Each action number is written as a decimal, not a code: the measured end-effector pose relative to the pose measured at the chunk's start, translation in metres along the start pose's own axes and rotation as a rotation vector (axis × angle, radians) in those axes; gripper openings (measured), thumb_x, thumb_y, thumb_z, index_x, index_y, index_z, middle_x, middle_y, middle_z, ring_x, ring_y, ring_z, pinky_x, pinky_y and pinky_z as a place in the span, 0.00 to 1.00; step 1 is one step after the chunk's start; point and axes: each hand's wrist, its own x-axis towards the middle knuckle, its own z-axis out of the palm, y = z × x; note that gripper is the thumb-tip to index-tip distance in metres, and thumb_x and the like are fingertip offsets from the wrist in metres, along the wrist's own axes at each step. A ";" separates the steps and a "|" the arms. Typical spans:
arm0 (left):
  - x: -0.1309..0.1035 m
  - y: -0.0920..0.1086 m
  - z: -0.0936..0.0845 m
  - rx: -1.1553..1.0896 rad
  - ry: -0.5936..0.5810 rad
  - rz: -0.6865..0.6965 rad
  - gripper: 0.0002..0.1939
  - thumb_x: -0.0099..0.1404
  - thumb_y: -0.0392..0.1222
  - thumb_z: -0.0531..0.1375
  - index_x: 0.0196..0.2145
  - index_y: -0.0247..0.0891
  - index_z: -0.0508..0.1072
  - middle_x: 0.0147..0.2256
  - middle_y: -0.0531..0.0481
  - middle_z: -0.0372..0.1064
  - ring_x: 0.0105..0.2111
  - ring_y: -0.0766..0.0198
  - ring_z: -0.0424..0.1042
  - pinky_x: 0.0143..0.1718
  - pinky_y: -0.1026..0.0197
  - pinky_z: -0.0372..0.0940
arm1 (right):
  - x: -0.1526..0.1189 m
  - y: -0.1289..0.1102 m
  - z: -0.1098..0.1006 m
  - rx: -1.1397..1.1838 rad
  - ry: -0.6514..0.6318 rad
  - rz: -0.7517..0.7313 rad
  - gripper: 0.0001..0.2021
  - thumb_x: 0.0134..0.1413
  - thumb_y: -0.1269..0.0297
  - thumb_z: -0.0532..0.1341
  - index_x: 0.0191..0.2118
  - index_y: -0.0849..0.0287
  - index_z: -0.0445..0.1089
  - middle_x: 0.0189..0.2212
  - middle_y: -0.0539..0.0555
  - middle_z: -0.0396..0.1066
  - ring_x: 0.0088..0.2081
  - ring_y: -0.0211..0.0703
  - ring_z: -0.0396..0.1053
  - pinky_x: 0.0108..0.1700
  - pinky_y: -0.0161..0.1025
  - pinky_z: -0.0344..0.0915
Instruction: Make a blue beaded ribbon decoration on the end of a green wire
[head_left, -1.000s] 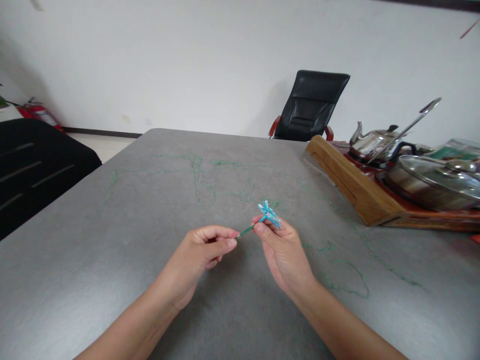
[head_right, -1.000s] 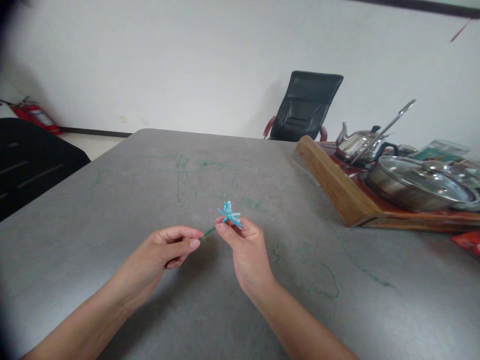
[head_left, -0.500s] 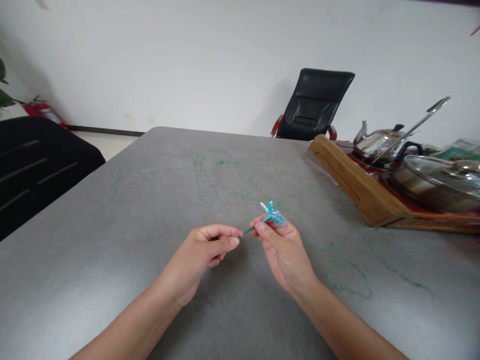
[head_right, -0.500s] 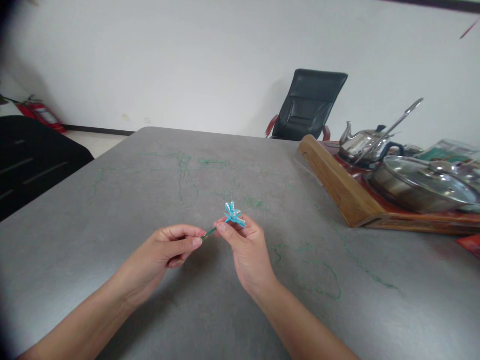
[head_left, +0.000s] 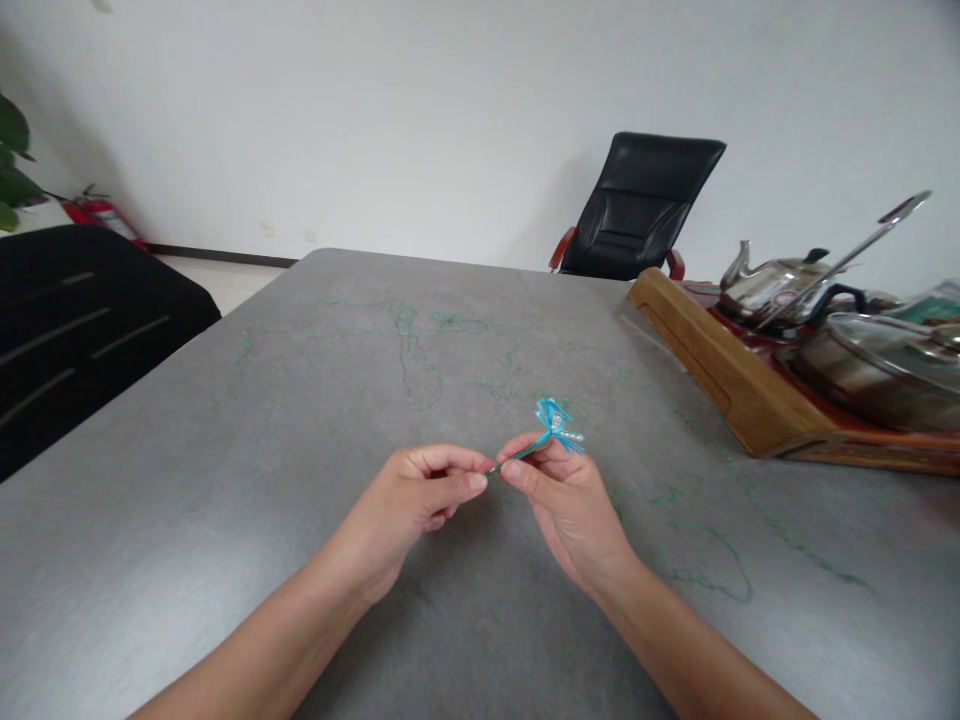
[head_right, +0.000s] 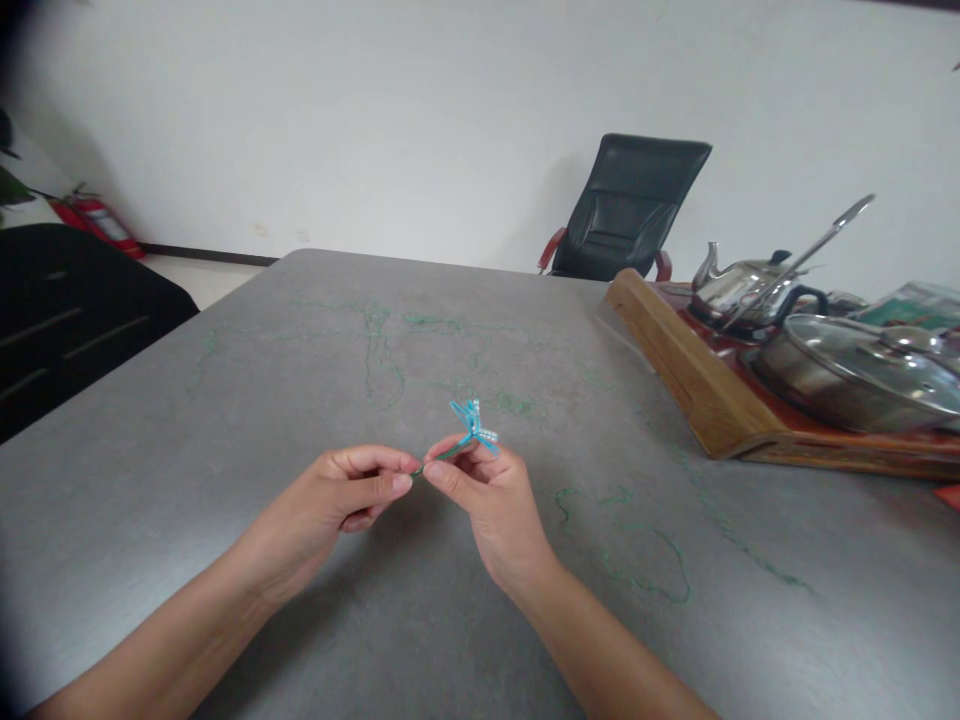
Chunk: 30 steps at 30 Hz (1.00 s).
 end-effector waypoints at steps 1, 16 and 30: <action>0.000 0.000 0.000 0.002 -0.002 0.002 0.12 0.51 0.46 0.67 0.31 0.36 0.79 0.18 0.59 0.55 0.19 0.73 0.48 0.21 0.65 0.42 | 0.000 0.000 -0.001 -0.022 -0.010 -0.001 0.05 0.44 0.65 0.71 0.30 0.51 0.77 0.28 0.46 0.73 0.33 0.37 0.67 0.39 0.36 0.62; 0.000 0.000 -0.006 -0.059 -0.103 -0.111 0.11 0.51 0.43 0.68 0.32 0.36 0.78 0.19 0.59 0.55 0.19 0.74 0.47 0.21 0.65 0.39 | 0.003 -0.002 -0.015 -0.283 -0.105 -0.161 0.04 0.46 0.63 0.71 0.28 0.52 0.76 0.26 0.47 0.73 0.31 0.40 0.67 0.36 0.39 0.61; 0.000 -0.001 -0.002 -0.032 -0.044 -0.030 0.10 0.52 0.45 0.67 0.31 0.38 0.80 0.19 0.58 0.59 0.19 0.73 0.47 0.22 0.64 0.40 | -0.005 0.001 -0.009 -0.142 -0.084 -0.143 0.06 0.59 0.62 0.62 0.34 0.52 0.77 0.27 0.48 0.73 0.31 0.38 0.70 0.37 0.37 0.63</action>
